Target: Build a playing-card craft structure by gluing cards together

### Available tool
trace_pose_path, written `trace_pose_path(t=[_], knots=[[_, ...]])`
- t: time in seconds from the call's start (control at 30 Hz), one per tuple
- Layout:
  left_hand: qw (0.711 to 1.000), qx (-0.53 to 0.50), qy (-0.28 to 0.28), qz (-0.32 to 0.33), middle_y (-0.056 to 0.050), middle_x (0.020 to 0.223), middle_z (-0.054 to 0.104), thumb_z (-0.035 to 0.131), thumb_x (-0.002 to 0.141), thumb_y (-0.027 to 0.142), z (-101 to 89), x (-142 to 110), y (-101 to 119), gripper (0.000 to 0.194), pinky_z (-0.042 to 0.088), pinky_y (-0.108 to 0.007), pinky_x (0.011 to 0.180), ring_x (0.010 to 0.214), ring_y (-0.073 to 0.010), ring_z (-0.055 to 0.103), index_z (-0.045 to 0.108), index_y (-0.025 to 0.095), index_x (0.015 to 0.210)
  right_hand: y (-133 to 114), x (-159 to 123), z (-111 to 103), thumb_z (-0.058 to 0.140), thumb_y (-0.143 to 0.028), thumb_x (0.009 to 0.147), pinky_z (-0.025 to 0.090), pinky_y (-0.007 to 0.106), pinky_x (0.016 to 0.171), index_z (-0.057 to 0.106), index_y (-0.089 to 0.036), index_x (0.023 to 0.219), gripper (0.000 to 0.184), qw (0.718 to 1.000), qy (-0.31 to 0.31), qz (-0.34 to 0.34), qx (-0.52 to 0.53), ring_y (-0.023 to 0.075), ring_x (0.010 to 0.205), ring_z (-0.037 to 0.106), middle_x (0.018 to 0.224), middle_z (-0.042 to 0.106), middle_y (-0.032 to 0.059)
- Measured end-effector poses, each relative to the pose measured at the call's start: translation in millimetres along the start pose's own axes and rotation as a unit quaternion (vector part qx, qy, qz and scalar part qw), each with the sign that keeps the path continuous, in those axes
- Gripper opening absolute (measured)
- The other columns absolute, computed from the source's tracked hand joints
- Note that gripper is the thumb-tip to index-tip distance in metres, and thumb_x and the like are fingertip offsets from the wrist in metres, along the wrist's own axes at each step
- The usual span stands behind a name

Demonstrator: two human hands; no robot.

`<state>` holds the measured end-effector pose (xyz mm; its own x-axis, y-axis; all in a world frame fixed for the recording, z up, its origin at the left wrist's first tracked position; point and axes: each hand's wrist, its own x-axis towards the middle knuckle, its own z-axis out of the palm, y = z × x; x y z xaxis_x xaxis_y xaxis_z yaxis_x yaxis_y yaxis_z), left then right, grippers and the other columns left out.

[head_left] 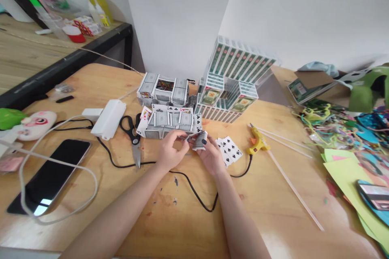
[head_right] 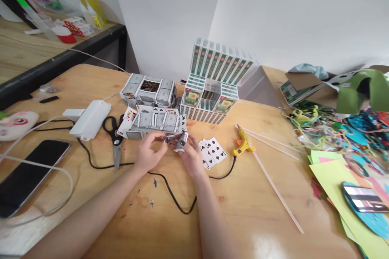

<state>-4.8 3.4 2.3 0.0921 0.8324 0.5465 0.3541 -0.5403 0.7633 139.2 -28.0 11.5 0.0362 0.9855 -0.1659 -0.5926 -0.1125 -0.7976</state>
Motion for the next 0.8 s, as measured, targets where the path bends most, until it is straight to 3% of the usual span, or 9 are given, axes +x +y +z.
trace_pose_path(t=[0.17,0.3,0.47,0.63,0.8], knots=[[0.992,-0.032,-0.108,0.051,-0.008,0.106,0.06,0.054,0.068,0.009,-4.5,4,10,0.022,0.046,-0.037,0.088,0.101,-0.0204,0.056,0.048,0.019,0.087,-5,-1,-5,0.063,-0.033,0.07,0.051,0.033,0.068,0.057,-0.021,0.102,0.035,0.997,-0.025,0.009,-0.075,0.021,0.084,0.063,0.103,0.064,0.0065],[0.978,-0.046,-0.194,0.069,-0.011,0.125,0.052,0.056,0.069,0.01,-4.4,3,16,0.021,0.042,-0.038,0.094,0.116,-0.0224,0.049,0.044,0.02,0.083,-8,-3,-5,0.061,-0.03,0.07,0.047,0.027,0.063,0.061,-0.02,0.1,0.031,0.994,-0.042,0.003,-0.105,0.0165,0.076,0.06,0.095,0.065,0.0039],[0.982,-0.036,-0.175,0.06,-0.009,0.115,0.055,0.058,0.073,0.014,-3.2,2,14,0.018,0.044,-0.037,0.091,0.111,-0.0209,0.051,0.042,0.02,0.076,-6,-2,-8,0.066,-0.03,0.068,0.047,0.027,0.067,0.062,-0.021,0.104,0.037,0.993,-0.047,0.013,-0.106,0.0173,0.081,0.059,0.099,0.065,0.0041],[0.986,-0.009,-0.155,0.064,-0.008,0.109,0.053,0.065,0.071,0.02,-1.7,1,9,0.022,0.044,-0.036,0.091,0.107,-0.0205,0.05,0.043,0.02,0.074,-3,1,-9,0.071,-0.027,0.066,0.047,0.025,0.063,0.06,-0.025,0.107,0.042,0.998,0.034,-0.033,-0.042,0.0122,0.071,0.058,0.097,0.064,0.0011],[0.979,-0.009,-0.184,0.085,-0.008,0.114,0.052,0.066,0.072,0.023,1.4,-2,8,0.021,0.044,-0.036,0.092,0.11,-0.0207,0.05,0.045,0.02,0.075,-4,4,-7,0.072,-0.027,0.066,0.048,0.025,0.067,0.059,-0.024,0.107,0.043,0.993,0.098,-0.062,0.031,0.0096,0.066,0.059,0.091,0.067,0.0012]])
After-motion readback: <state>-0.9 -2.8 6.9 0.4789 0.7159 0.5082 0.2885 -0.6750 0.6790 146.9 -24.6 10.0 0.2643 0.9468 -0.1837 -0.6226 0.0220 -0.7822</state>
